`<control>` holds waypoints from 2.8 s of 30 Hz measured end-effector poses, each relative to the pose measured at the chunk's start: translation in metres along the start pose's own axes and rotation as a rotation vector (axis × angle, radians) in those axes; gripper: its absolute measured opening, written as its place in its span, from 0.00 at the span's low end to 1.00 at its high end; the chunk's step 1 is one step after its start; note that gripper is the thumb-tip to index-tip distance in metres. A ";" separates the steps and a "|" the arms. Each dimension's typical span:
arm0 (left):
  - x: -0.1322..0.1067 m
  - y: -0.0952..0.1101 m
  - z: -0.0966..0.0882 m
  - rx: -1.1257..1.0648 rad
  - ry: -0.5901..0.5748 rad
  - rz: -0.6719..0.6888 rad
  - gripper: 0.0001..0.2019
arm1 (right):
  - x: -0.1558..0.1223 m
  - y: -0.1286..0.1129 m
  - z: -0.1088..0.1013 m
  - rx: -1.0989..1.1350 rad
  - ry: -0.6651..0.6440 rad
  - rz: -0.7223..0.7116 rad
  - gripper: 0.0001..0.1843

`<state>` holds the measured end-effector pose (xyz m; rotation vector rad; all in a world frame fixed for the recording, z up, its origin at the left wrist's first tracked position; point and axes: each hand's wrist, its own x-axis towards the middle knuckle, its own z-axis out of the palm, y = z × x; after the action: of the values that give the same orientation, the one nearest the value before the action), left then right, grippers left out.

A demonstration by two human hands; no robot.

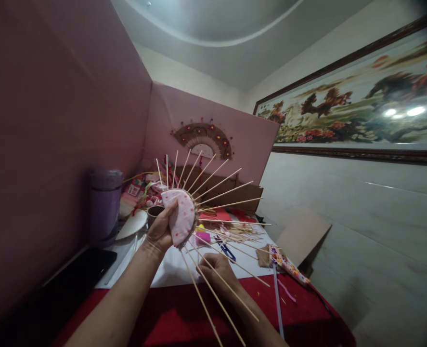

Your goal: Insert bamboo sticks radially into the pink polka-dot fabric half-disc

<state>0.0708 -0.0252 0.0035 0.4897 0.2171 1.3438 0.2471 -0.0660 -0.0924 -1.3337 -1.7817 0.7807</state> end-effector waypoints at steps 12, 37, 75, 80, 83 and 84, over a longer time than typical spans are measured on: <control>0.000 -0.002 -0.001 0.045 -0.117 -0.097 0.11 | 0.004 0.004 0.004 0.199 0.076 0.009 0.14; 0.007 0.000 -0.006 0.115 -0.095 -0.071 0.06 | -0.019 0.000 -0.056 0.383 0.291 0.078 0.19; 0.009 0.004 -0.010 0.077 -0.054 -0.174 0.12 | -0.055 -0.025 -0.054 0.056 0.030 -0.093 0.08; 0.008 0.000 -0.009 0.064 0.008 -0.171 0.08 | -0.051 -0.033 -0.020 -0.231 -0.010 -0.240 0.11; 0.008 -0.002 -0.007 0.026 -0.015 -0.175 0.09 | -0.045 -0.033 -0.007 -0.360 -0.050 -0.277 0.12; 0.008 -0.002 -0.007 0.014 -0.019 -0.176 0.09 | -0.043 -0.031 -0.003 -0.402 -0.057 -0.286 0.11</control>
<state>0.0719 -0.0163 -0.0023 0.4833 0.2480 1.1657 0.2411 -0.1161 -0.0742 -1.2677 -2.1947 0.3165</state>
